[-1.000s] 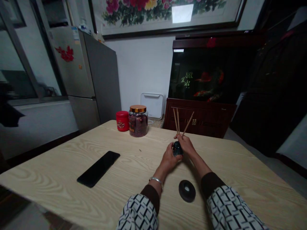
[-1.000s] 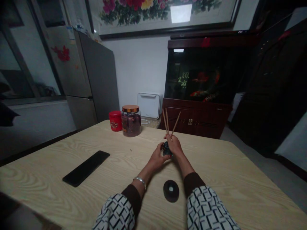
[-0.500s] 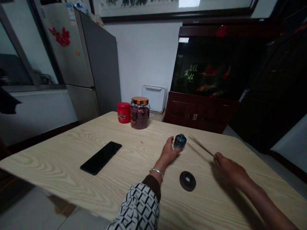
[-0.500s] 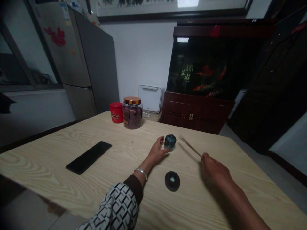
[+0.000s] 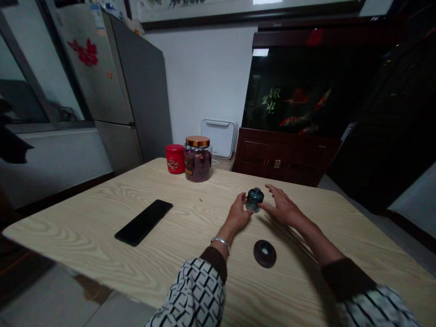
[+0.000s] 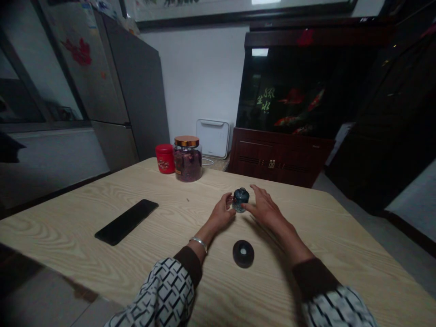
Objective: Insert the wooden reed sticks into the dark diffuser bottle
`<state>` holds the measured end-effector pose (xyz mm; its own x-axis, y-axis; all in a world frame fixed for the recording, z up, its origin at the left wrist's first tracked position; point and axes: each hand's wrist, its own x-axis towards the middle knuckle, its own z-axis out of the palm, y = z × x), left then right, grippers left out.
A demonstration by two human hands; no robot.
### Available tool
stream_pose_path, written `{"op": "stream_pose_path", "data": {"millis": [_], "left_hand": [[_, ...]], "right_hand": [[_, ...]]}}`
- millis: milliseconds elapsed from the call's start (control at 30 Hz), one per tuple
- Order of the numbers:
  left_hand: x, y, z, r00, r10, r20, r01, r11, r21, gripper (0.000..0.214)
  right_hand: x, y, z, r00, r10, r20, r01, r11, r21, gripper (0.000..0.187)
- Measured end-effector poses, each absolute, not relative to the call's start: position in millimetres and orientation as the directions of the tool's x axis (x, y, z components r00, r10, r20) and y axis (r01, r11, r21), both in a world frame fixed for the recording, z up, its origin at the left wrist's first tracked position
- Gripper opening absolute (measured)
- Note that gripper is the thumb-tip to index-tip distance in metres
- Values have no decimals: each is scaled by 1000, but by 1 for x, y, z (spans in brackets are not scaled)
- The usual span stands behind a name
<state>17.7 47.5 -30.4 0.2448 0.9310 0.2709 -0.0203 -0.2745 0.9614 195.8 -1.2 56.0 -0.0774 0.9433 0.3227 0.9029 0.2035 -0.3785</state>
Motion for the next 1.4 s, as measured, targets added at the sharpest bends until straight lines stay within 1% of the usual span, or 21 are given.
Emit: {"op": "stream_pose_path", "data": {"millis": [33,67,133,200,233,267,333,433,500,567,633,700,767,833,900,967,1033,1100,1233,1300,1400], "left_hand": [[17,47,-31,246,931,268,-25,-271,962,76],[16,47,-32,246,932,265,-27,-267,963,76],[14,46,-32,244,934,262,-16,-266,964,77],[12,44,-29,247,929,274,18,-287,958,80],[11,42,-27,257,923,287,33,-305,952,83],[9,39,-25,279,912,302,39,-325,945,86],[6,32,-19,359,877,320,37,-356,934,86],[-2,19,-11,491,824,282,47,-348,936,71],[-8,10,-8,520,816,253,49,-325,944,65],[-13,3,-6,517,818,251,30,-310,950,67],[-16,-3,-6,508,821,260,16,-311,950,67],[-18,-7,-6,493,826,272,13,-320,947,65],[-19,-9,-6,479,829,288,17,-336,942,64],[-20,-11,-6,478,828,293,24,-345,938,65],[-21,-11,-6,482,828,285,24,-338,941,66],[-21,-11,-6,484,829,280,26,-333,942,66],[-22,-11,-6,482,832,275,38,-334,942,66],[-21,-11,-7,479,836,269,43,-328,944,66],[-19,-8,-11,478,840,256,32,-308,951,67],[-19,-6,-13,484,836,259,26,-310,950,68],[-21,-5,-12,492,828,268,9,-313,950,68]], "right_hand": [[186,16,58,-77,951,298,882,204,-424,78],[177,30,59,-83,963,258,866,197,-459,77],[164,46,58,-94,972,217,857,189,-479,61],[156,45,55,-109,969,223,864,203,-460,45],[155,38,54,-123,965,233,865,219,-452,41],[153,29,53,-142,961,239,860,240,-451,39],[153,4,54,-179,953,243,832,279,-480,44],[157,-42,62,-127,950,285,807,266,-527,54],[160,-72,68,-79,948,308,836,231,-497,50],[162,-97,71,-116,962,245,881,214,-422,40],[160,-115,70,-200,974,103,909,223,-351,38],[156,-124,64,-257,966,-26,920,236,-312,45],[154,-126,61,-294,952,-84,910,252,-329,54],[156,-124,64,-335,941,-56,859,280,-430,54],[160,-117,75,-344,937,62,735,310,-603,53],[160,-107,90,-275,941,200,542,323,-776,57],[154,-92,101,-173,942,287,353,332,-875,63],[144,-76,103,-102,940,325,241,341,-909,61],[133,-49,81,56,941,333,152,322,-934,52],[135,-42,67,96,941,324,153,307,-939,50],[144,-39,56,45,943,329,214,313,-926,45]]}}
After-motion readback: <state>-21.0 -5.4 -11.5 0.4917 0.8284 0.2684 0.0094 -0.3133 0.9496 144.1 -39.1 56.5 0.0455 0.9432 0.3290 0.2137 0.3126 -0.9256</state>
